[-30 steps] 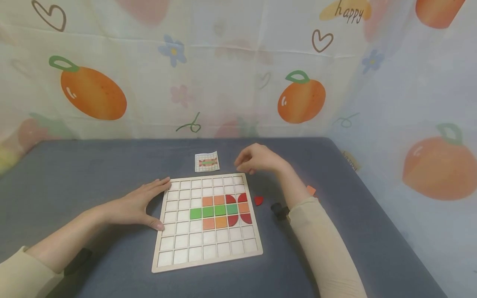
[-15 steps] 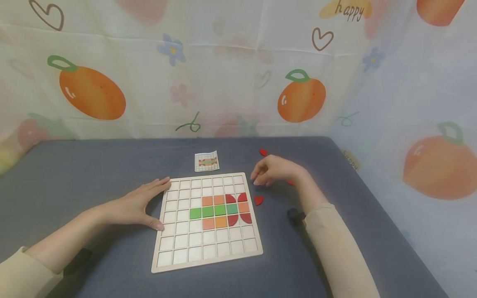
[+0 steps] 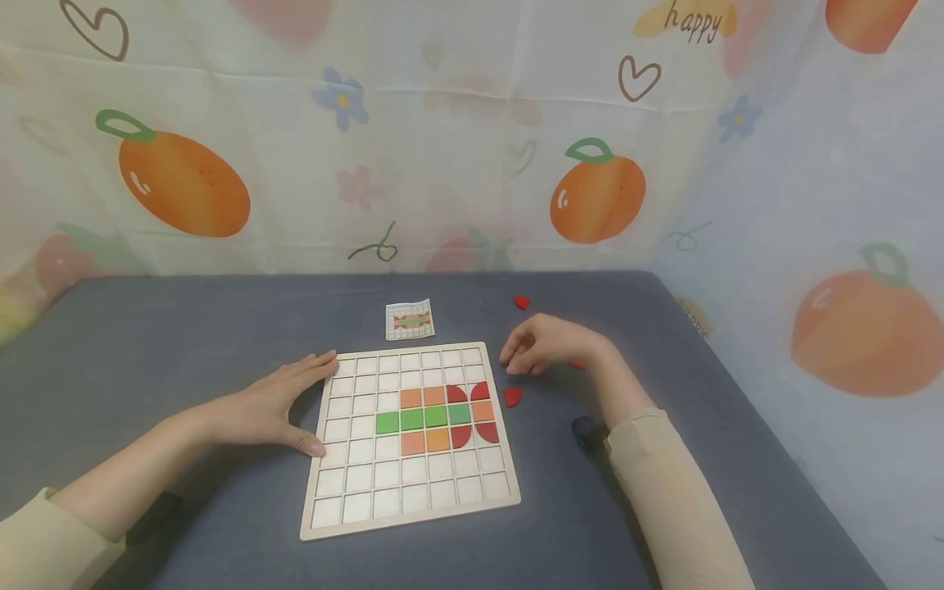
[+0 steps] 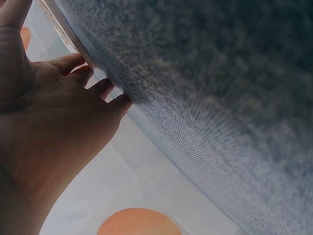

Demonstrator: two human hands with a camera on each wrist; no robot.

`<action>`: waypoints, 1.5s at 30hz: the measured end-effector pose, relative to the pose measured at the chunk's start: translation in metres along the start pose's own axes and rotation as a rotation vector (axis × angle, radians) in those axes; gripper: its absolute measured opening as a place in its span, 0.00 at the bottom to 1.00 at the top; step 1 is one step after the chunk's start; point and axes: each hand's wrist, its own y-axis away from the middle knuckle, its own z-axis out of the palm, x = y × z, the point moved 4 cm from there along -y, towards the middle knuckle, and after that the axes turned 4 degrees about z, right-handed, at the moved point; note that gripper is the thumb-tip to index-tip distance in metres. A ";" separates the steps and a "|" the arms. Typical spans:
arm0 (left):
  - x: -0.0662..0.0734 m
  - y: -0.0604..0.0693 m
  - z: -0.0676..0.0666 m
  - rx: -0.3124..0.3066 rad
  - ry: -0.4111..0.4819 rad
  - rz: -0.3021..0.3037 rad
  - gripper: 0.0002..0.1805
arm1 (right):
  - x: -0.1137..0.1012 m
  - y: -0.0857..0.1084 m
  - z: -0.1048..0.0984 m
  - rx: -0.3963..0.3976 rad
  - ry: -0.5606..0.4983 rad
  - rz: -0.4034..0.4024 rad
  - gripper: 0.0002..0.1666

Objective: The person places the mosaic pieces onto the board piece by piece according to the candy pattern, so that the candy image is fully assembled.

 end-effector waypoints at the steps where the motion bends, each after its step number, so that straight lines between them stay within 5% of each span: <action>1: 0.000 0.000 0.000 0.000 0.000 0.001 0.67 | 0.001 0.000 0.000 -0.003 0.000 0.000 0.18; 28: 0.000 0.000 0.000 0.003 0.004 -0.002 0.66 | 0.001 -0.002 0.010 -0.136 -0.028 0.008 0.19; 45: 0.000 -0.001 0.000 0.002 -0.001 -0.005 0.67 | -0.004 -0.002 0.018 -0.152 0.090 -0.084 0.19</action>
